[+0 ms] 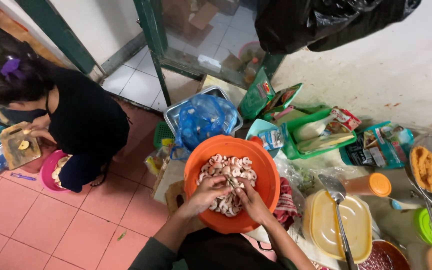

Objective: Sorting sliced mushrooms and other food ingredients into a large bowl.

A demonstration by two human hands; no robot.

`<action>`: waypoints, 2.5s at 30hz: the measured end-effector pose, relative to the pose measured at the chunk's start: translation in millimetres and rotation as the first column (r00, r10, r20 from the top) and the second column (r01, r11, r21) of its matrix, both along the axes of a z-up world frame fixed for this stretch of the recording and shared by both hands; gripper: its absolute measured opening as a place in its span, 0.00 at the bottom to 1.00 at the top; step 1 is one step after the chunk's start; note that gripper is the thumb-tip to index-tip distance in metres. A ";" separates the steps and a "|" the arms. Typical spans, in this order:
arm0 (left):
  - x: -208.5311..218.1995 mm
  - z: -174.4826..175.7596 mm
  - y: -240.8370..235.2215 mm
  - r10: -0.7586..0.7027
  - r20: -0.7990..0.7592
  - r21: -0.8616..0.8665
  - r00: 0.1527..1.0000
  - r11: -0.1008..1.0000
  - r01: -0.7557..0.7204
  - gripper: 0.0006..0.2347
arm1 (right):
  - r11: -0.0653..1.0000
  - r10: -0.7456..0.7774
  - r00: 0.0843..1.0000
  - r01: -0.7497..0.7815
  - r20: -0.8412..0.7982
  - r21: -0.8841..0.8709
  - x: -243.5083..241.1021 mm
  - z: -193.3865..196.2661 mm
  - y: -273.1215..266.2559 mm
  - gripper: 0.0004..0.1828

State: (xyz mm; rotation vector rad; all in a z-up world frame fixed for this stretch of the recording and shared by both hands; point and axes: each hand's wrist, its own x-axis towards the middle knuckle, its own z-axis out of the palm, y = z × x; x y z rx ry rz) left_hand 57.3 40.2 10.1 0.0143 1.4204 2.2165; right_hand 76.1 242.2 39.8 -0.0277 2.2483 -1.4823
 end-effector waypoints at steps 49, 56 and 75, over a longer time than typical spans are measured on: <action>15.3 -50.3 29.6 0.313 0.162 0.178 0.936 0.923 -0.340 0.18 | 0.985 0.050 0.993 -0.068 -0.109 -0.161 -2.0 -13.1 16.6 0.19; 13.7 -30.2 28.4 0.368 -0.143 -0.057 0.919 0.924 -0.379 0.14 | 0.992 0.114 0.986 -0.119 -0.126 -0.036 17.3 41.4 12.9 0.27; 20.7 -62.1 35.6 0.314 0.026 0.072 0.949 0.946 -0.315 0.15 | 0.992 0.110 0.989 -0.116 -0.103 -0.051 20.8 -1.3 5.2 0.23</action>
